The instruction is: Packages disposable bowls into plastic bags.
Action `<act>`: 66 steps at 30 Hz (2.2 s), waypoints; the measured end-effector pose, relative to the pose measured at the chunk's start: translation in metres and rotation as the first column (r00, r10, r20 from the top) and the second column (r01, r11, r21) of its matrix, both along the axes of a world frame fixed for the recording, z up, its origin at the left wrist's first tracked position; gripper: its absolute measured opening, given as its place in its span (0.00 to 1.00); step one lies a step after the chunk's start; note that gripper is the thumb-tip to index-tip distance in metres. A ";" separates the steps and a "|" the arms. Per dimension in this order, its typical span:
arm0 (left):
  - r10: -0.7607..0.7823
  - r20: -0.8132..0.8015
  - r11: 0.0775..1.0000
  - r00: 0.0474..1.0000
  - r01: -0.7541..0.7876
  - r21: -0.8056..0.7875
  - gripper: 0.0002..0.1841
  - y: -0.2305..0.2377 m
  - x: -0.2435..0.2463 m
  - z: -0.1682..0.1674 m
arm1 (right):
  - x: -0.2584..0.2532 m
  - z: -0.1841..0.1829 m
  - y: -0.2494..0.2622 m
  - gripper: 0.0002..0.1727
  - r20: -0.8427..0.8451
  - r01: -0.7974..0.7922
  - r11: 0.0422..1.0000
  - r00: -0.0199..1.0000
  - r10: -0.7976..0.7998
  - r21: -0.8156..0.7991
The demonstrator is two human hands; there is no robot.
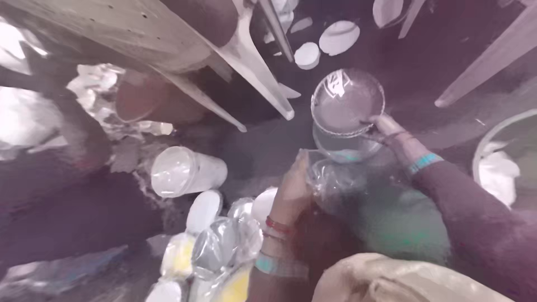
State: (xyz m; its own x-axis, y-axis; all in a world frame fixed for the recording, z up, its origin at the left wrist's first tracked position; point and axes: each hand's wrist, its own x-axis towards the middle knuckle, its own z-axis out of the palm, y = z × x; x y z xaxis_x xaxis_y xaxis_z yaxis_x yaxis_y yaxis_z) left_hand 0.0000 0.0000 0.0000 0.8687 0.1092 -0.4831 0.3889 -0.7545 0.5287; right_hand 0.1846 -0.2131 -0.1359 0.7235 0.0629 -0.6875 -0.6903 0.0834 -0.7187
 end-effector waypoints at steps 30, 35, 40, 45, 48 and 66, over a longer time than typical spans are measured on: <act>0.034 0.636 0.996 0.771 0.030 -0.089 0.30 -0.020 -0.029 0.045 | -0.098 0.184 0.035 0.21 -0.088 -0.411 0.001 0.197 0.977 -0.912; 0.000 0.731 0.999 0.682 -0.028 0.025 0.09 0.002 -0.046 0.032 | -0.103 0.179 -0.008 0.18 -0.121 -0.223 -0.065 0.248 0.961 -0.973; -0.217 0.409 0.925 0.886 0.053 0.377 0.15 -0.007 -0.073 0.050 | -0.137 0.232 -0.038 0.22 -0.014 -0.273 0.038 0.188 0.982 -0.961; -0.680 0.452 0.676 0.577 0.256 0.691 0.07 -0.031 -0.140 0.034 | -0.171 0.264 -0.068 0.20 0.037 -0.380 0.080 0.121 0.992 -0.921; -0.790 0.535 0.609 0.301 0.279 0.742 0.14 -0.062 -0.178 0.025 | -0.196 0.282 -0.068 0.23 0.034 -0.409 0.109 0.185 0.982 -0.906; -0.571 0.820 0.677 -0.024 0.551 0.487 0.10 -0.132 -0.122 0.060 | -0.284 0.289 -0.143 0.30 0.138 -0.795 0.197 0.144 0.980 -0.573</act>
